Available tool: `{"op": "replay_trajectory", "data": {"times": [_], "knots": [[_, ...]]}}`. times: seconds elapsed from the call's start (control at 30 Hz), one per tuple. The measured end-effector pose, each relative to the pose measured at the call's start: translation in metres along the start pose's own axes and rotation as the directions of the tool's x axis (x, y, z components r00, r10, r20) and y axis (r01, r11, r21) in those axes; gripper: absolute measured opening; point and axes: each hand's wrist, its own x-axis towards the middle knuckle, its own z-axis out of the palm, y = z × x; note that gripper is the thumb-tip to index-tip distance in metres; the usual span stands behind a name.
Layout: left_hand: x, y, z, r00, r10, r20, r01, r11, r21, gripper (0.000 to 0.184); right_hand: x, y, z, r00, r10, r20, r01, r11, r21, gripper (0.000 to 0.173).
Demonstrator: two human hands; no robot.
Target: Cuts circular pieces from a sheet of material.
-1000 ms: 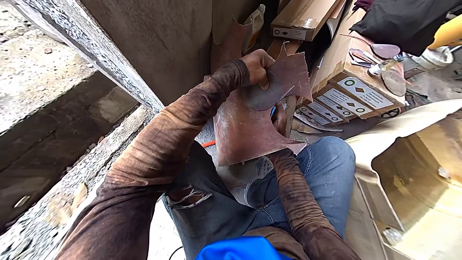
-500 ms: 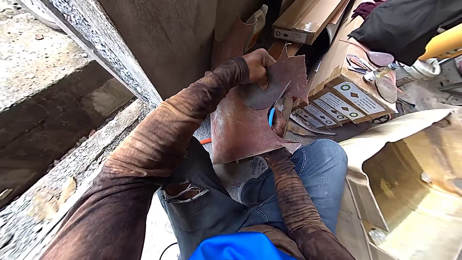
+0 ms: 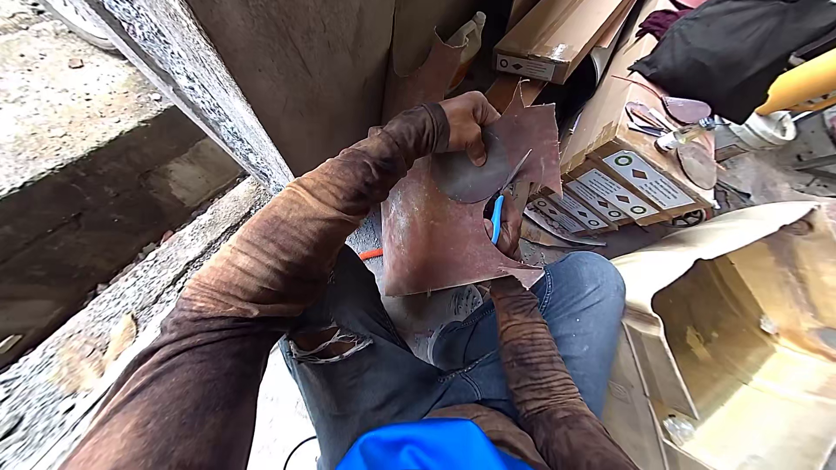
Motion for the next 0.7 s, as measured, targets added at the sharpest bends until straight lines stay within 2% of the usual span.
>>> {"op": "replay_trajectory", "data": {"times": [0.17,0.27,0.3,0.53,0.7], "knots": [[0.002,-0.001,-0.001,1.0,-0.01,-0.015,0.011,0.999,0.048,0.021,0.001,-0.009,0.003,0.999,0.0,-0.048,-0.002,0.999,-0.047,0.071],[0.004,-0.002,-0.001,1.0,-0.018,-0.025,0.019,0.999,0.049,0.02,-0.006,-0.013,0.007,0.994,0.041,-0.102,-0.046,0.998,-0.051,0.058],[0.005,-0.003,-0.001,0.999,-0.024,-0.026,0.025,0.998,0.051,0.02,-0.01,-0.015,0.007,0.994,0.053,-0.094,-0.057,0.997,-0.049,0.051],[0.008,-0.006,-0.001,0.998,-0.062,-0.021,0.063,0.994,0.086,0.019,-0.007,-0.003,-0.006,0.996,0.079,-0.03,-0.078,0.996,0.04,0.044],[0.01,-0.003,0.005,0.995,-0.095,0.038,0.089,0.987,0.132,0.017,-0.001,-0.004,-0.018,0.994,0.071,0.088,-0.074,0.997,0.031,0.071]]}}
